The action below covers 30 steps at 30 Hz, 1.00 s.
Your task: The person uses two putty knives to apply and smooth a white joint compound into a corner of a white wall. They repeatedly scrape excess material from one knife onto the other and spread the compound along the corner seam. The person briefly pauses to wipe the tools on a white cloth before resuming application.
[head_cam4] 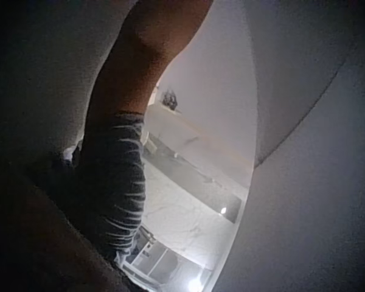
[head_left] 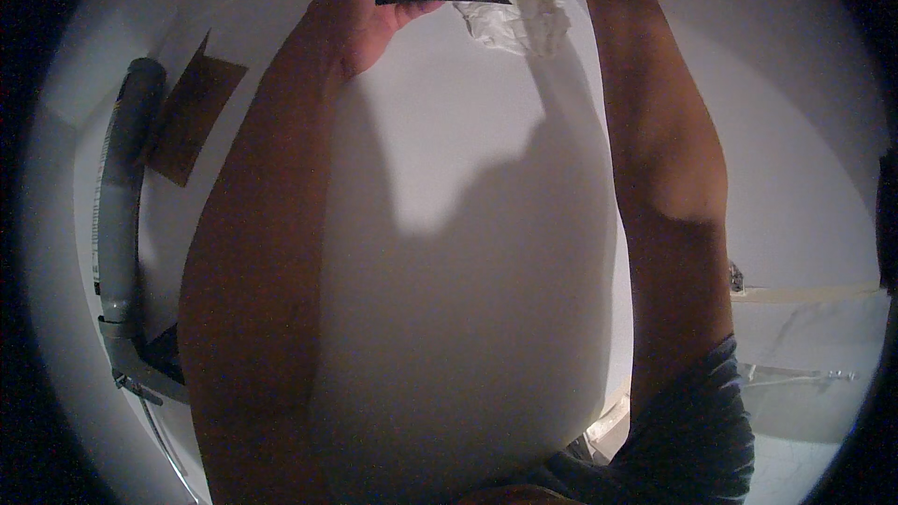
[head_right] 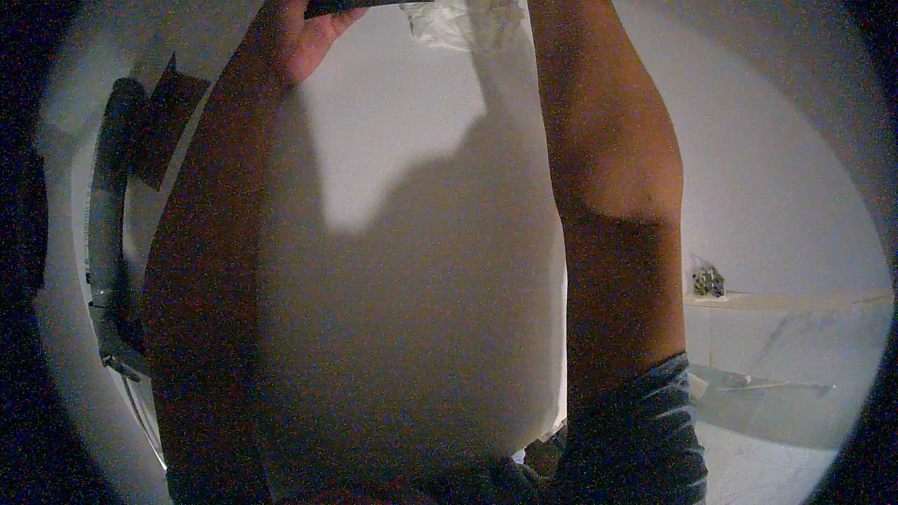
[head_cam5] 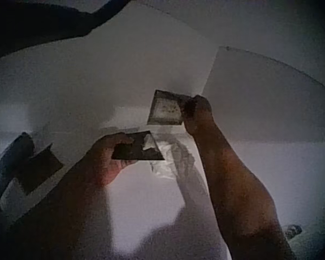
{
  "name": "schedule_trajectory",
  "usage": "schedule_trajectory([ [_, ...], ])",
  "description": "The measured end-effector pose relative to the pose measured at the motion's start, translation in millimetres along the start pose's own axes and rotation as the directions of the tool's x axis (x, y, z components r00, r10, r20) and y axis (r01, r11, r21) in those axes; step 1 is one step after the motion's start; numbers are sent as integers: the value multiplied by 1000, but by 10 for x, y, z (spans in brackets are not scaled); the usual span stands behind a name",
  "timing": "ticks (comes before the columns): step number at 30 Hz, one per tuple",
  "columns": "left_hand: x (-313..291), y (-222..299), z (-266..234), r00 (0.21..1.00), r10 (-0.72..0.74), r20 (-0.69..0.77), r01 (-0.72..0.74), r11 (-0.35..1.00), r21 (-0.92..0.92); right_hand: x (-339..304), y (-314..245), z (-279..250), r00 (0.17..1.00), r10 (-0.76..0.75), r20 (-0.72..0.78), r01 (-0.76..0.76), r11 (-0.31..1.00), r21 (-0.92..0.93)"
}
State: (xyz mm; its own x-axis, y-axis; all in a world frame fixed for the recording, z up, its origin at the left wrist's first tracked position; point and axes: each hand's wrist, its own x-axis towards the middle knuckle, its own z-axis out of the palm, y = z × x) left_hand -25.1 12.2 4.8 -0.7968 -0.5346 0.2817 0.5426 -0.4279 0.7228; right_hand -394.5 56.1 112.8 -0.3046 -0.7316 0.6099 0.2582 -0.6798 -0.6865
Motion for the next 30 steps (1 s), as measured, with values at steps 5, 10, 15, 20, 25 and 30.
schedule_trajectory([
  [5,-132,146,-97,996,-7,-85,10,999,39,-679,6,1032,979,9,-202,-19,999,-48],
  [10,-74,88,-77,990,137,-22,-139,984,-115,-1087,-150,1152,977,-2,-214,-56,963,-263],
  [15,6,179,-181,990,142,0,-141,983,-114,-1703,-331,1767,939,-132,316,343,370,-863],
  [20,-80,247,281,965,256,61,-243,955,-168,-1733,-309,1874,798,-67,598,594,250,-765],
  [25,-102,159,-39,960,273,66,-248,933,-260,-1680,-568,1746,864,86,497,481,153,-863],
  [30,-69,186,246,970,235,66,-243,956,164,-1547,-1138,1652,820,105,562,563,27,-826],
])
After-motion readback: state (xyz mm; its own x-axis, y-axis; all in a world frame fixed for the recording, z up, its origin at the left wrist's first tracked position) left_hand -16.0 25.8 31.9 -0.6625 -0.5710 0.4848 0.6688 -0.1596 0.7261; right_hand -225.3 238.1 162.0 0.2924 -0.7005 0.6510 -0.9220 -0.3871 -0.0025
